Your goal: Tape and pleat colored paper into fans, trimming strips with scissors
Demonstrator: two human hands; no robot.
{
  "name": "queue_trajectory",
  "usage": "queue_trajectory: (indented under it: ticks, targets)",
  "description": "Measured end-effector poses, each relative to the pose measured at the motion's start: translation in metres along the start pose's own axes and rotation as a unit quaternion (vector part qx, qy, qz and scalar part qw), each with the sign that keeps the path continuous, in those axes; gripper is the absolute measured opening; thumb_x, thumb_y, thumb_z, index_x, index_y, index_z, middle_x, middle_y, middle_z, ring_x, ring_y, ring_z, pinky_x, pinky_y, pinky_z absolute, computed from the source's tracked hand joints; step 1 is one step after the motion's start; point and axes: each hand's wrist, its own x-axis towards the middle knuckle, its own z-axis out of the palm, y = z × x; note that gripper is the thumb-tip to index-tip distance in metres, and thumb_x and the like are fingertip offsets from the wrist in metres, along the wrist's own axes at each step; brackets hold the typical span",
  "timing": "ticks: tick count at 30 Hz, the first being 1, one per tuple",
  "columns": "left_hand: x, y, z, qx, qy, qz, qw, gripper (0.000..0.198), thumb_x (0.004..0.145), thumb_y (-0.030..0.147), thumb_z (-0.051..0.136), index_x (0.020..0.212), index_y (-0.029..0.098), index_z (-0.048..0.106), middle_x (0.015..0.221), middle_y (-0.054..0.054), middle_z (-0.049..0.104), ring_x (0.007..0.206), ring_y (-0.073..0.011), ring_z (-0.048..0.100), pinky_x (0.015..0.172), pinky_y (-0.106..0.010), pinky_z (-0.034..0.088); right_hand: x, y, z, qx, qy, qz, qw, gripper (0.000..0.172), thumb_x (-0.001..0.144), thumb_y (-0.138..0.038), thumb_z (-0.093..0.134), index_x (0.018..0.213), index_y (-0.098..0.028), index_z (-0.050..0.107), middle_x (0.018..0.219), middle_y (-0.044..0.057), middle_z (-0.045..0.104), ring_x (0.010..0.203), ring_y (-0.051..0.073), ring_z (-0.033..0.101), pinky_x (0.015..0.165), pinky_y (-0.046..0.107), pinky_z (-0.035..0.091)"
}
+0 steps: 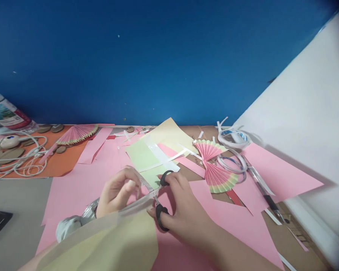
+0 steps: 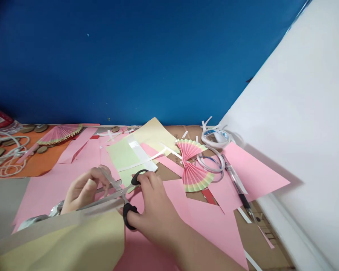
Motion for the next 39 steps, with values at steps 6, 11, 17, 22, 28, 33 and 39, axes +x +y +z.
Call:
queue_trajectory:
  ticks: [6,11,17,22,28,33,39]
  targets:
    - [0.005,0.002,-0.002,0.072,-0.094,-0.056,0.991,0.025,0.079,0.037,0.066,0.067,0.018,0.055,0.067,0.000,0.053,0.065,-0.0152,0.051,0.062,-0.028,0.040,-0.001,0.002,0.003,-0.053,0.014,-0.029,0.998,0.036,0.068,-0.009,0.060,0.100,-0.024,0.050,0.108,0.002,0.049,0.104,0.022,0.043,0.087,0.035,0.042]
    - [0.010,0.006,-0.009,0.117,-0.142,-0.097,0.978,0.027,0.081,0.027,0.062,0.059,0.017,0.050,0.062,0.002,0.048,0.060,-0.0120,0.044,0.057,-0.025,0.033,-0.002,0.007,0.008,-0.139,0.049,-0.046,0.988,0.034,0.066,-0.008,0.057,0.097,-0.021,0.052,0.103,0.003,0.049,0.094,0.023,0.044,0.080,0.038,0.039]
    - [0.011,0.005,-0.012,0.079,-0.166,-0.123,0.975,0.031,0.086,0.032,0.055,0.061,0.018,0.045,0.060,0.003,0.042,0.058,-0.0111,0.037,0.056,-0.025,0.031,-0.001,0.008,0.011,-0.149,0.048,-0.059,0.986,0.033,0.067,-0.009,0.056,0.097,-0.022,0.052,0.104,0.002,0.051,0.093,0.023,0.044,0.076,0.037,0.038]
    - [0.008,0.002,-0.015,0.026,-0.187,-0.158,0.969,0.035,0.087,0.036,0.052,0.059,0.019,0.040,0.058,0.004,0.037,0.057,-0.0115,0.033,0.054,-0.026,0.029,-0.001,0.008,0.012,-0.147,0.047,-0.070,0.986,0.032,0.066,-0.011,0.059,0.096,-0.021,0.053,0.104,0.003,0.052,0.091,0.022,0.044,0.079,0.036,0.039]
    - [0.008,0.000,-0.017,-0.005,-0.206,-0.180,0.962,0.032,0.086,0.036,0.053,0.061,0.019,0.041,0.060,0.003,0.040,0.058,-0.0124,0.039,0.056,-0.026,0.032,-0.002,0.006,0.013,-0.156,0.042,-0.055,0.985,0.033,0.068,-0.027,0.069,0.095,-0.022,0.052,0.105,0.002,0.052,0.091,0.023,0.045,0.079,0.037,0.037]
    - [0.008,0.002,-0.017,0.002,-0.199,-0.176,0.964,0.027,0.086,0.030,0.056,0.064,0.019,0.045,0.061,0.003,0.044,0.058,-0.0112,0.038,0.055,-0.024,0.031,-0.004,0.007,0.015,-0.193,0.065,-0.065,0.977,0.037,0.069,-0.027,0.069,0.102,-0.023,0.050,0.106,0.003,0.052,0.090,0.024,0.044,0.082,0.038,0.032]
    - [0.009,0.002,-0.015,-0.018,-0.200,-0.147,0.969,0.028,0.086,0.030,0.057,0.062,0.018,0.048,0.066,0.001,0.049,0.062,-0.0133,0.047,0.061,-0.027,0.038,-0.004,0.010,0.015,-0.209,0.090,-0.046,0.973,0.034,0.070,-0.022,0.064,0.101,-0.022,0.048,0.101,0.003,0.049,0.088,0.024,0.041,0.082,0.039,0.029]
